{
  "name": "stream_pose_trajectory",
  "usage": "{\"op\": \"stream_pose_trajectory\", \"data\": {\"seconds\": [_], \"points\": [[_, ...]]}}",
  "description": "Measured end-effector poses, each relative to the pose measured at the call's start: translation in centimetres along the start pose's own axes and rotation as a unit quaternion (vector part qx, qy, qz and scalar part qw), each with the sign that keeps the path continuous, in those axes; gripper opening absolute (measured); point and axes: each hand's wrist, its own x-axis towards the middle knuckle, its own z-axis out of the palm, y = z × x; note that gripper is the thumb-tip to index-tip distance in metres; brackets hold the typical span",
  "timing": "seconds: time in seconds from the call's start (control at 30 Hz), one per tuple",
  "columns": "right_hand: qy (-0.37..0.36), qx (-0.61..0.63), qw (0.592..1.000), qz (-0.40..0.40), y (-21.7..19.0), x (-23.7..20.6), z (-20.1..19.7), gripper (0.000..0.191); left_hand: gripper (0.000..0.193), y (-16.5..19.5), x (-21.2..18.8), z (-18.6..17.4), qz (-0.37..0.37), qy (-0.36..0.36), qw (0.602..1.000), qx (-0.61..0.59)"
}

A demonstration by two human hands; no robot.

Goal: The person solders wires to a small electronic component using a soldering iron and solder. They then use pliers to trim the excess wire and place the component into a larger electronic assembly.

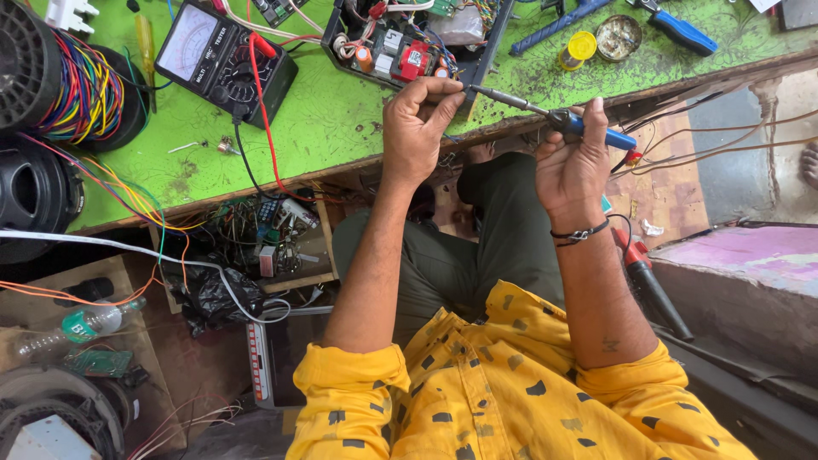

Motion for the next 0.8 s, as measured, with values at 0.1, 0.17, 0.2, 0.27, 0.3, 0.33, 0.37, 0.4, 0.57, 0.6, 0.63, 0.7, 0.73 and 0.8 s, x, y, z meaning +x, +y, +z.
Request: {"op": "stream_pose_trajectory", "data": {"seconds": [0.1,0.17,0.2,0.27,0.3,0.33,0.37,0.4,0.57,0.6,0.63,0.7,0.73,0.8], "points": [[0.010,-0.003,1.000,0.001,-0.1,-0.3,0.5,0.032,0.010,-0.1,0.0,-0.1,-0.001,0.001,1.000,0.000],[0.003,0.007,1.000,-0.003,-0.3,-0.6,0.8,0.031,0.010,-0.1,-0.1,-0.1,-0.002,0.001,1.000,-0.012],[-0.001,0.013,1.000,-0.006,-0.4,-0.7,0.9,0.030,0.010,-0.1,0.0,-0.2,-0.002,0.000,1.000,-0.022],[-0.016,0.031,0.999,-0.010,-0.8,-0.8,0.9,0.028,0.009,0.0,0.2,-0.5,0.001,-0.004,1.000,-0.024],[-0.023,0.040,0.999,-0.011,-1.1,-0.8,0.6,0.027,0.009,0.1,0.2,-0.7,0.003,-0.007,1.000,-0.016],[-0.035,0.045,0.998,-0.015,-1.6,-0.6,0.2,0.026,0.009,0.2,0.4,-0.8,0.006,-0.012,1.000,-0.009],[-0.046,0.051,0.997,-0.019,-2.3,-0.4,-0.6,0.025,0.009,0.2,0.5,-0.9,0.002,-0.010,1.000,-0.011],[-0.056,0.057,0.997,-0.024,-3.2,-0.2,-1.7,0.024,0.009,0.3,0.6,-0.9,-0.003,-0.008,1.000,-0.014],[-0.117,-0.035,0.976,-0.180,-15.3,0.9,-12.2,0.019,0.010,0.0,0.7,-0.9,-0.004,0.007,1.000,-0.026],[-0.112,-0.049,0.970,-0.212,-18.7,1.3,-14.8,0.019,0.010,-0.1,0.7,-0.9,-0.005,0.015,0.999,-0.040],[-0.092,-0.056,0.964,-0.245,-22.3,1.5,-17.3,0.019,0.010,-0.2,0.7,-0.6,-0.005,0.019,0.998,-0.059],[-0.036,-0.076,0.943,-0.321,-28.5,2.3,-21.8,0.021,0.016,-0.4,0.8,-0.7,0.007,0.030,0.990,-0.140],[-0.014,-0.092,0.929,-0.357,-31.3,2.7,-23.4,0.022,0.017,-0.2,0.9,-1.0,0.004,0.040,0.990,-0.137],[0.014,-0.169,0.887,-0.430,-35.4,2.9,-25.5,0.024,0.020,0.3,1.0,-1.7,-0.006,0.061,0.993,-0.103]]}}
